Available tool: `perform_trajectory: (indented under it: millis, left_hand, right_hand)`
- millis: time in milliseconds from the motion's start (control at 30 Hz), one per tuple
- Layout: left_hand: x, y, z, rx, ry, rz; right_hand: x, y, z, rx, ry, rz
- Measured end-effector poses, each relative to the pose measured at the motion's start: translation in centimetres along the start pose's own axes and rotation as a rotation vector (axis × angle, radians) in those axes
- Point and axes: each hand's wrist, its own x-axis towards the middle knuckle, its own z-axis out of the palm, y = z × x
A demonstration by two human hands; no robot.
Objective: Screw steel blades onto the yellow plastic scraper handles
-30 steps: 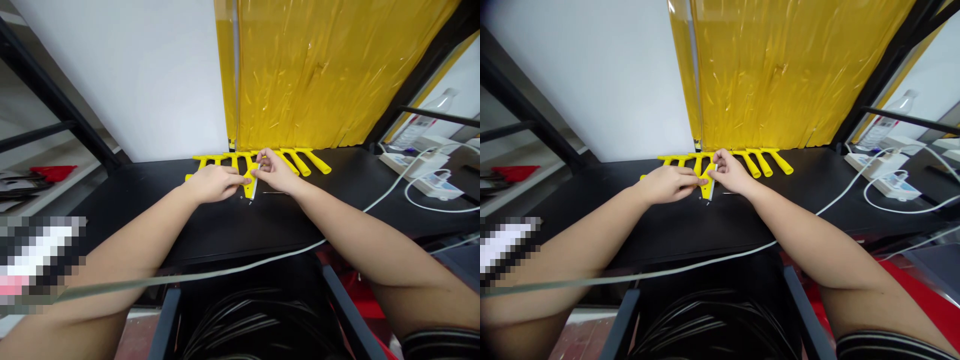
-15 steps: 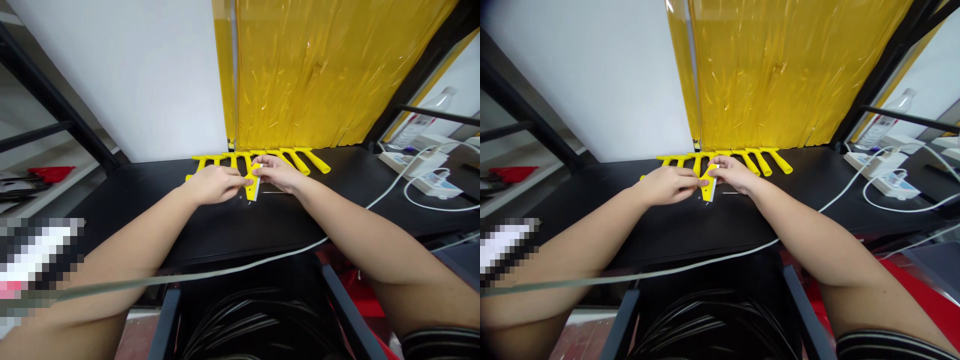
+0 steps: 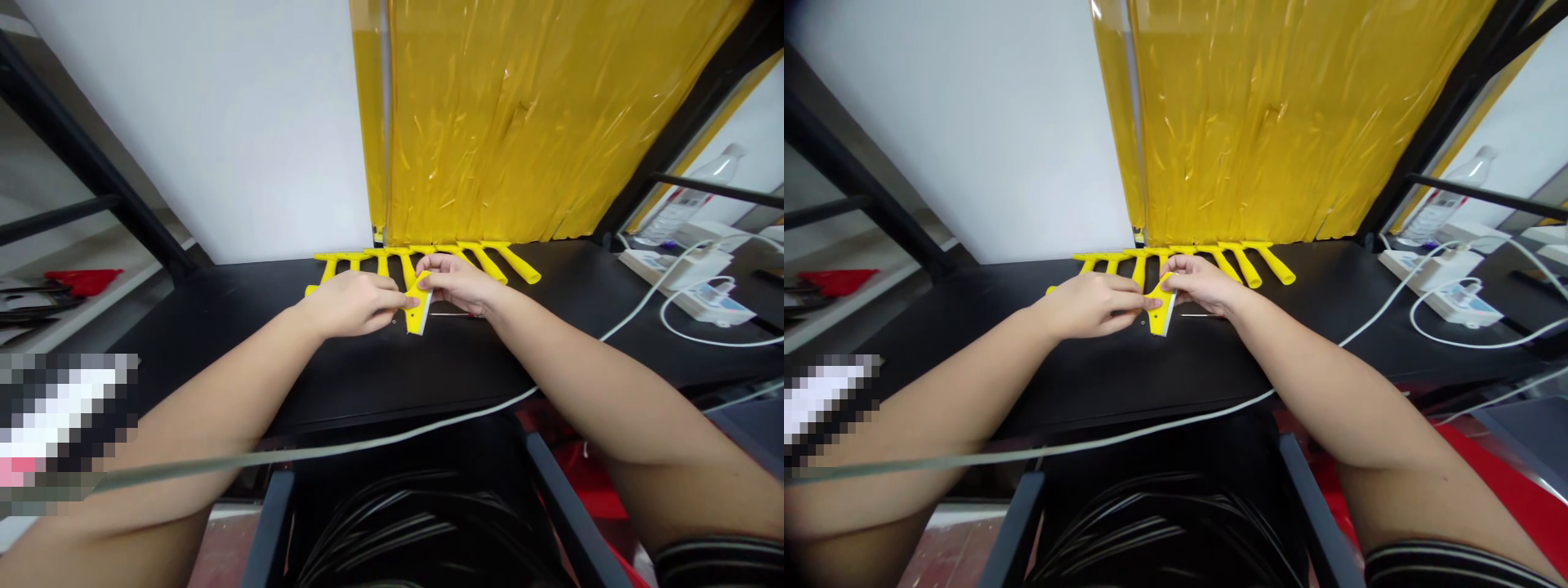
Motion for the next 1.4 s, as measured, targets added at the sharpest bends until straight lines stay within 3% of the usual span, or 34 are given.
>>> perform_trajectory:
  millis: [233,467,600,733,833,1400]
  left_hand:
    - [-0.1,0.0,-0.9,-0.155,0.009,-0.022]
    - [0.0,0.3,-1.1,-0.218,-0.008,-0.017]
    - [0.0,0.1,-1.0,-0.224,-0.021,-0.027]
    - [-0.1,-0.4,-0.8,-0.235,-0.013,-0.038]
    - [-0.2,-0.7,-0.6,-0.241,-0.01,-0.044]
    - [-0.2,-0.6,-0.5,-0.173,-0.036,-0.052]
  right_hand:
    - [0.1,0.2,-0.8,0.093,-0.066,0.038]
    - [0.1,0.2,-0.8,0.048,-0.076,0.047]
    - [-0.3,0.1,-0.5,-0.102,-0.055,-0.129]
    - [-0.6,-0.3,-0.4,-0.412,-0.057,-0.37]
    - [-0.6,-0.3,-0.5,-0.564,-0.046,-0.467]
    - [-0.3,0.1,0.3,-0.451,-0.029,-0.367]
